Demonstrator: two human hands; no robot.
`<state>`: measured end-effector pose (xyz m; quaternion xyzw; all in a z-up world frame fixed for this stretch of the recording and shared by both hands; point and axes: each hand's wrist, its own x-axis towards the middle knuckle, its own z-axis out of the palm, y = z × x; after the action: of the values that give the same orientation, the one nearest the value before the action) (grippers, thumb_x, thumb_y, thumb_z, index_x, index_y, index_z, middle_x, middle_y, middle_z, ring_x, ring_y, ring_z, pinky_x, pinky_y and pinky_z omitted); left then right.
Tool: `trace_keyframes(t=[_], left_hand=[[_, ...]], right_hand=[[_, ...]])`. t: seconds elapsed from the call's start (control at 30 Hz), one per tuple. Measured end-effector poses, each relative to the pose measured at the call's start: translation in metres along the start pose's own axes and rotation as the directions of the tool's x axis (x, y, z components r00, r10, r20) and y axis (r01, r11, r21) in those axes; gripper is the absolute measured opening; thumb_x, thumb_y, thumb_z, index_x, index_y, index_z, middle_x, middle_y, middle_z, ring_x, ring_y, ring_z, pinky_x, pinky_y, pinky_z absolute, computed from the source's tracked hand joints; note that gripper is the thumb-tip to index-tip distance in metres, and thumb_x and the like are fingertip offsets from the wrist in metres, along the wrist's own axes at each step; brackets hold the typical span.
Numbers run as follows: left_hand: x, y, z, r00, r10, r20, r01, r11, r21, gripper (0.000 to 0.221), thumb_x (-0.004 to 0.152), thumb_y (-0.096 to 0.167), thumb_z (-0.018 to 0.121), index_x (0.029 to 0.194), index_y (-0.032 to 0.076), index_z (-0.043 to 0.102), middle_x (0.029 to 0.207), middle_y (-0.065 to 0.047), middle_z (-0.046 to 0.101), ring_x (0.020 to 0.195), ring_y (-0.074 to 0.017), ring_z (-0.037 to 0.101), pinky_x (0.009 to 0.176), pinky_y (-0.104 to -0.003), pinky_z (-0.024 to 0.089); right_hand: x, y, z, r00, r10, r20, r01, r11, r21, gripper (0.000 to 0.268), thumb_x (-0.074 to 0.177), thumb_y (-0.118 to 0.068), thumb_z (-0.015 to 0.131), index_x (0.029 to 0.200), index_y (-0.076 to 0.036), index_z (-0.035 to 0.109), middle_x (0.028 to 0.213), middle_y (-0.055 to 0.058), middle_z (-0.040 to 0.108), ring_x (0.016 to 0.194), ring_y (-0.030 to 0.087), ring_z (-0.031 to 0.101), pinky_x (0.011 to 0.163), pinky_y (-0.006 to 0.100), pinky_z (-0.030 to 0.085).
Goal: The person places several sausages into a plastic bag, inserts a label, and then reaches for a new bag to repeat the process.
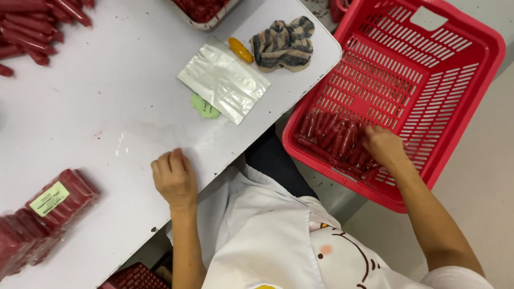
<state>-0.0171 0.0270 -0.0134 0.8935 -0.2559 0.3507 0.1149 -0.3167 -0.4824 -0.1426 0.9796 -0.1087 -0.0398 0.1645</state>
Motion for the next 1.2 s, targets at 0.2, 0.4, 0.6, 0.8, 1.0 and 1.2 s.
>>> trace_keyframes(t=[0.2, 0.4, 0.6, 0.8, 1.0, 1.2], left_hand=[[0.001, 0.027, -0.007, 0.945, -0.169, 0.279, 0.190, 0.981, -0.050, 0.013, 0.091, 0.000, 0.071, 0.097, 0.009, 0.064, 0.087, -0.005, 0.058, 0.075, -0.0240, 0.064, 0.065, -0.032, 0.055], [0.060, 0.030, -0.035, 0.513, -0.340, 0.788, 0.705, 0.691, -0.160, 0.015, 0.095, 0.018, 0.069, 0.100, 0.004, 0.068, 0.091, -0.017, 0.070, 0.086, -0.0412, 0.072, 0.077, -0.051, 0.055], [0.036, -0.010, -0.007, 0.338, -0.184, 0.923, 0.915, 0.293, -0.277, 0.021, 0.089, 0.006, 0.070, 0.109, 0.000, 0.076, 0.090, -0.017, 0.075, 0.076, -0.0224, 0.073, 0.068, -0.033, 0.059], [0.007, -0.035, -0.001, 0.407, -0.308, 0.860, 0.913, 0.126, -0.387, 0.022, 0.099, 0.006, 0.053, 0.110, 0.004, 0.073, 0.076, -0.013, 0.065, 0.064, -0.0218, 0.064, 0.056, -0.033, 0.053], [0.011, 0.002, -0.018, 0.796, -0.446, 0.409, 0.597, 0.689, -0.411, 0.012, 0.107, 0.014, 0.050, 0.111, 0.009, 0.060, 0.091, -0.011, 0.063, 0.085, -0.0332, 0.068, 0.075, -0.040, 0.056], [0.020, 0.026, -0.037, 0.979, -0.128, 0.158, 0.165, 0.956, -0.245, 0.012, 0.096, 0.014, 0.058, 0.108, 0.014, 0.062, 0.090, -0.002, 0.055, 0.082, -0.0224, 0.065, 0.072, -0.031, 0.055]], right_hand=[[0.027, -0.033, -0.152, 0.921, 0.342, 0.186, -0.300, 0.319, 0.899, 0.032, 0.094, -0.018, 0.076, 0.125, -0.012, 0.072, 0.115, 0.017, 0.074, 0.117, 0.035, 0.067, 0.101, 0.046, 0.050], [0.113, -0.184, -0.171, 0.942, 0.310, 0.133, 0.036, -0.484, 0.874, 0.026, 0.089, -0.009, 0.071, 0.114, -0.004, 0.071, 0.104, 0.011, 0.074, 0.099, 0.018, 0.068, 0.090, 0.032, 0.053], [0.156, -0.300, -0.249, 0.994, -0.061, -0.091, -0.007, -0.866, 0.501, 0.044, 0.085, 0.000, 0.076, 0.126, 0.005, 0.060, 0.115, 0.012, 0.064, 0.101, 0.020, 0.066, 0.086, 0.035, 0.057], [0.158, -0.311, -0.273, 0.859, -0.129, -0.495, 0.439, -0.311, 0.843, 0.033, 0.083, 0.009, 0.066, 0.113, -0.002, 0.060, 0.124, 0.015, 0.059, 0.104, 0.028, 0.063, 0.088, 0.039, 0.052], [0.164, -0.316, -0.287, 0.934, -0.220, -0.283, 0.286, -0.017, 0.958, 0.042, 0.080, 0.002, 0.068, 0.121, -0.006, 0.064, 0.118, 0.018, 0.064, 0.104, 0.040, 0.068, 0.087, 0.052, 0.056], [0.148, -0.366, -0.277, 0.923, -0.018, 0.384, -0.262, -0.760, 0.595, 0.034, 0.084, 0.003, 0.074, 0.118, -0.001, 0.071, 0.093, 0.007, 0.065, 0.077, 0.017, 0.064, 0.064, 0.027, 0.058]])
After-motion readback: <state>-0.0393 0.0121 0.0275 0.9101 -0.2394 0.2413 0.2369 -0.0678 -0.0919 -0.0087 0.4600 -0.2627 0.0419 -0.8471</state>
